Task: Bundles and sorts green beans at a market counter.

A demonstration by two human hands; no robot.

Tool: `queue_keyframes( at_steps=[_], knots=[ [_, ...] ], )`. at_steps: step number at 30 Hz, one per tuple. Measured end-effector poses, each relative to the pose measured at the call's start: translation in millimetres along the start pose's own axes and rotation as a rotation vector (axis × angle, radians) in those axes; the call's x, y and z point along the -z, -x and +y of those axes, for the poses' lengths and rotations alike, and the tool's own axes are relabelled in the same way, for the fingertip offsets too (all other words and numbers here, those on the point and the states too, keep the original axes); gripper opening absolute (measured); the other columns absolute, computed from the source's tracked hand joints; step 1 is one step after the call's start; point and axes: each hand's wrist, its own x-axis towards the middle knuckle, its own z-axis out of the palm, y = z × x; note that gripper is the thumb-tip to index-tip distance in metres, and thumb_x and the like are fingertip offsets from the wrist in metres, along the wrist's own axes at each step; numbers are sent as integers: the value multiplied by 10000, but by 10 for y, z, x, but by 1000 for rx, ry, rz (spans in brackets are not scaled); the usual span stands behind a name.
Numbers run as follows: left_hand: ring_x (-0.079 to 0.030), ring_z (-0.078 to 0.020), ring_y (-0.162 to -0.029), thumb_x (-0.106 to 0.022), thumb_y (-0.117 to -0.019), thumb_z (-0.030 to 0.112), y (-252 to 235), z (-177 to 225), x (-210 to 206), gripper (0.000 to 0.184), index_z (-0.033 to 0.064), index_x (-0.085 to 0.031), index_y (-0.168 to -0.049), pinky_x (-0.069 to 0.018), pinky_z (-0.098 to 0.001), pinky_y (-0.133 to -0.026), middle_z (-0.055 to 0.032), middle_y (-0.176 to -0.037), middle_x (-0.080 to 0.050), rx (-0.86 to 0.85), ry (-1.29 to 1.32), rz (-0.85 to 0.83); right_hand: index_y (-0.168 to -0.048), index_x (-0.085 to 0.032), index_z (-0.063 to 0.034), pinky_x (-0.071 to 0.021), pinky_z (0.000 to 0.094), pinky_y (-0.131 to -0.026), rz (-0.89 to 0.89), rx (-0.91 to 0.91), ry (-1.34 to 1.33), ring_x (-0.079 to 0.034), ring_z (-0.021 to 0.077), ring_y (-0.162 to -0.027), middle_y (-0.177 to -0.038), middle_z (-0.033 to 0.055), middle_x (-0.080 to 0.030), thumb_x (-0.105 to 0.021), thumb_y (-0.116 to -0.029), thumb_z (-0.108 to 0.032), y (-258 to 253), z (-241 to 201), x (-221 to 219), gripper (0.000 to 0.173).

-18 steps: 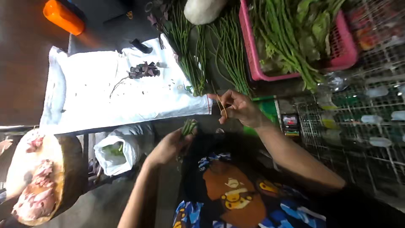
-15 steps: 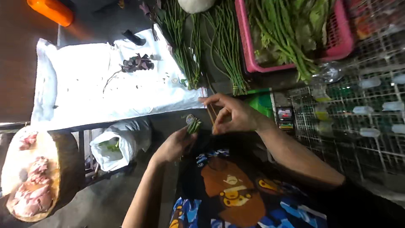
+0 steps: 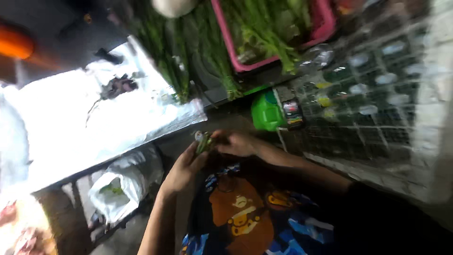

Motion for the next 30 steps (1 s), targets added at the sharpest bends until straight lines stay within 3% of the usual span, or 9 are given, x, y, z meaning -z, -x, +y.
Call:
queue_keyframes(
  at_steps=[4,8,11,16,20,23,26,28,30],
  knots=[
    [-648,-59,-829,-501,-991,168,-25,-130,-5,292,136,-594,-1265,-573,-264,-765,58,-990,-686,-119,263,-2,-1335,-621,-21,-531,441,-999,-87,-36,16,-683,236,-1095,-1201,154,-705,-684,-993,-222,-60,-110,14,401],
    [-662,-76,-832,-494,-1042,189,-32,-205,189,287,30,-573,-1267,-587,-266,-772,8,-980,-674,0,-92,85,-1308,-633,16,-530,500,-969,-145,-5,36,-692,310,-1060,-1155,212,-708,-696,-992,-286,-20,-53,-7,442],
    [-663,-77,-794,-487,-1052,218,-161,-257,240,319,12,-583,-1276,-585,-291,-743,-18,-951,-677,213,-343,149,-1210,-706,-3,-567,437,-908,-193,137,68,-723,255,-948,-1065,160,-741,-613,-1020,-104,22,-29,-93,234],
    [-619,-29,-704,-379,-1070,126,-358,-385,160,238,37,-546,-1215,-559,-201,-666,39,-931,-662,161,160,346,-1051,-763,24,-559,374,-798,-185,402,-55,-717,202,-839,-923,138,-753,-689,-894,-16,18,-80,-173,178],
    [-658,-58,-736,-329,-1085,103,-398,-362,149,273,54,-539,-1253,-586,-229,-687,31,-932,-680,45,416,521,-1096,-685,101,-551,311,-678,-151,244,-353,-643,150,-709,-894,158,-702,-622,-972,-36,6,104,17,196],
    [-662,-73,-699,-335,-1073,90,-367,-321,161,274,66,-550,-1241,-594,-233,-668,24,-872,-682,-14,490,563,-1040,-661,76,-480,228,-569,-122,125,-467,-543,53,-593,-755,49,-614,-558,-1022,-111,33,358,128,214],
    [-655,-84,-711,-473,-1019,109,-292,-383,217,258,116,-591,-1249,-588,-248,-688,15,-879,-685,-143,615,388,-955,-667,28,-439,194,-551,-94,-11,-524,-506,19,-569,-706,-12,-581,-551,-1031,-116,104,541,163,200],
    [-653,-102,-737,-635,-949,209,-283,-412,197,275,167,-633,-1220,-582,-270,-700,2,-915,-682,-196,718,249,-923,-647,-23,-436,170,-546,-29,-149,-635,-503,5,-565,-707,-38,-580,-527,-1033,-110,117,644,182,184],
    [-648,-110,-741,-648,-976,355,-301,-389,113,243,186,-644,-1151,-579,-280,-698,5,-913,-675,-202,703,264,-909,-624,-60,-422,141,-512,58,-298,-777,-481,-7,-537,-684,-56,-545,-513,-1042,-104,66,745,191,179]
  ],
)
